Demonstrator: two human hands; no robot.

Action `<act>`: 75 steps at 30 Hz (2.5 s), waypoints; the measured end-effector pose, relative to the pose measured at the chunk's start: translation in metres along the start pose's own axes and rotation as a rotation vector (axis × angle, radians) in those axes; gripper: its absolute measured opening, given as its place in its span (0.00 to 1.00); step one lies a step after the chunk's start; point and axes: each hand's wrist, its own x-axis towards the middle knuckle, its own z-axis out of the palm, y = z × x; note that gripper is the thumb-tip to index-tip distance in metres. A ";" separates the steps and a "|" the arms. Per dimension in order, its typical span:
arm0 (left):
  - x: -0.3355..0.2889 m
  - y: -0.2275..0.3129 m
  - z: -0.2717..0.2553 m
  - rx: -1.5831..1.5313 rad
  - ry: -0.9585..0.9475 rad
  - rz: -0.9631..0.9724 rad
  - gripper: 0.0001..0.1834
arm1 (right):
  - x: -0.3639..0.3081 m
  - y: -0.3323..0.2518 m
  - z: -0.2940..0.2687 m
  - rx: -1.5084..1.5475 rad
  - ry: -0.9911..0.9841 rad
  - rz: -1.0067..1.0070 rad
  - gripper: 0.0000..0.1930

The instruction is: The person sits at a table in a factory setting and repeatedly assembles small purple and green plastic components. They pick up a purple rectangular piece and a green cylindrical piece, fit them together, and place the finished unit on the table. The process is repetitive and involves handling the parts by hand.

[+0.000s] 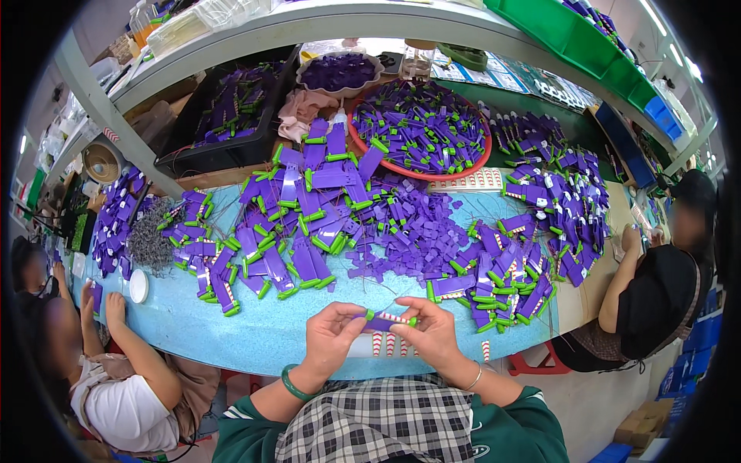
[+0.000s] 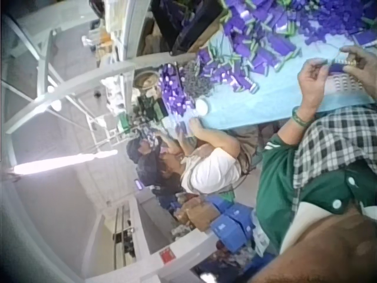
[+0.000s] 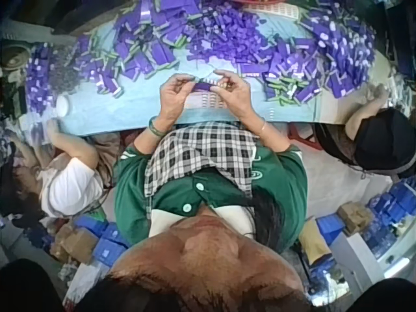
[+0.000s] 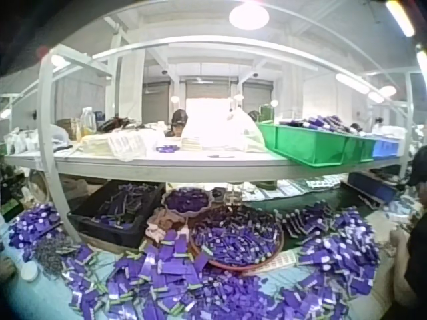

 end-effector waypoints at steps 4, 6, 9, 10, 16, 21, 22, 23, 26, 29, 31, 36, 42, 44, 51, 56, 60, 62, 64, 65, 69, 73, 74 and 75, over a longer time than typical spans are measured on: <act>-0.002 0.000 0.004 0.254 -0.036 0.058 0.08 | 0.003 -0.006 0.003 -0.133 -0.059 -0.014 0.20; 0.004 0.010 -0.001 0.411 -0.170 -0.034 0.09 | 0.004 -0.006 0.002 -0.136 -0.137 0.050 0.20; 0.011 0.012 -0.005 0.301 -0.201 -0.109 0.09 | 0.008 -0.004 -0.002 0.063 -0.154 0.151 0.23; 0.013 0.006 -0.003 0.208 -0.178 -0.068 0.09 | 0.008 -0.006 0.000 0.138 -0.120 0.152 0.24; 0.016 -0.002 -0.003 0.032 -0.295 0.000 0.08 | 0.007 -0.007 0.002 0.015 -0.313 -0.122 0.26; 0.020 0.025 -0.005 0.220 -0.405 -0.042 0.09 | 0.028 -0.031 -0.014 -0.269 -0.496 -0.286 0.18; 0.020 0.027 -0.005 0.321 -0.435 -0.026 0.10 | 0.030 -0.036 -0.010 -0.397 -0.500 -0.365 0.17; 0.019 0.030 -0.006 0.421 -0.465 -0.009 0.10 | 0.027 -0.039 -0.002 -0.418 -0.443 -0.289 0.10; 0.020 0.032 -0.007 0.596 -0.498 0.069 0.10 | 0.040 -0.039 -0.006 -0.707 -0.541 -0.520 0.09; 0.019 0.046 -0.016 0.676 -0.519 0.052 0.06 | 0.056 -0.050 -0.007 -0.890 -0.585 -0.560 0.08; 0.021 0.045 -0.027 0.703 -0.418 0.068 0.06 | 0.067 -0.050 -0.012 -1.075 -0.500 -0.630 0.05; 0.016 0.067 -0.041 0.241 0.025 0.070 0.07 | 0.098 -0.020 -0.014 -1.408 -0.142 -0.720 0.04; 0.024 0.063 -0.049 -0.034 0.204 0.398 0.08 | 0.102 -0.007 -0.015 -1.449 -0.193 -0.794 0.06; 0.025 0.048 -0.050 -0.068 0.173 0.344 0.09 | 0.100 -0.009 -0.016 -1.390 -0.189 -0.808 0.06; 0.021 0.003 -0.020 0.138 -0.088 -0.114 0.09 | 0.064 -0.047 -0.007 -0.686 -0.307 -0.414 0.08; 0.015 -0.006 0.002 0.474 -0.314 -0.095 0.07 | 0.041 -0.054 -0.002 -0.497 -0.331 -0.231 0.08; 0.012 0.005 0.008 0.718 -0.377 0.066 0.10 | 0.036 -0.049 -0.001 -0.604 -0.250 -0.253 0.10; 0.011 0.002 0.005 0.793 -0.383 0.139 0.11 | 0.035 -0.048 0.003 -0.682 -0.248 -0.373 0.10; 0.010 -0.001 0.004 0.843 -0.354 0.203 0.10 | 0.032 -0.046 0.003 -0.699 -0.232 -0.399 0.10; 0.010 -0.002 0.004 0.867 -0.340 0.235 0.10 | 0.030 -0.044 0.001 -0.676 -0.218 -0.366 0.10; 0.009 0.002 0.006 0.876 -0.405 0.136 0.12 | 0.030 -0.037 -0.003 -0.622 -0.192 -0.371 0.11; 0.013 0.000 0.007 0.797 -0.424 0.061 0.12 | 0.028 -0.034 -0.003 -0.635 -0.186 -0.383 0.10; 0.014 0.001 0.008 0.781 -0.429 0.030 0.12 | 0.028 -0.036 -0.001 -0.628 -0.184 -0.394 0.09; 0.013 0.000 0.008 0.754 -0.443 0.004 0.12 | 0.028 -0.037 0.000 -0.622 -0.184 -0.404 0.09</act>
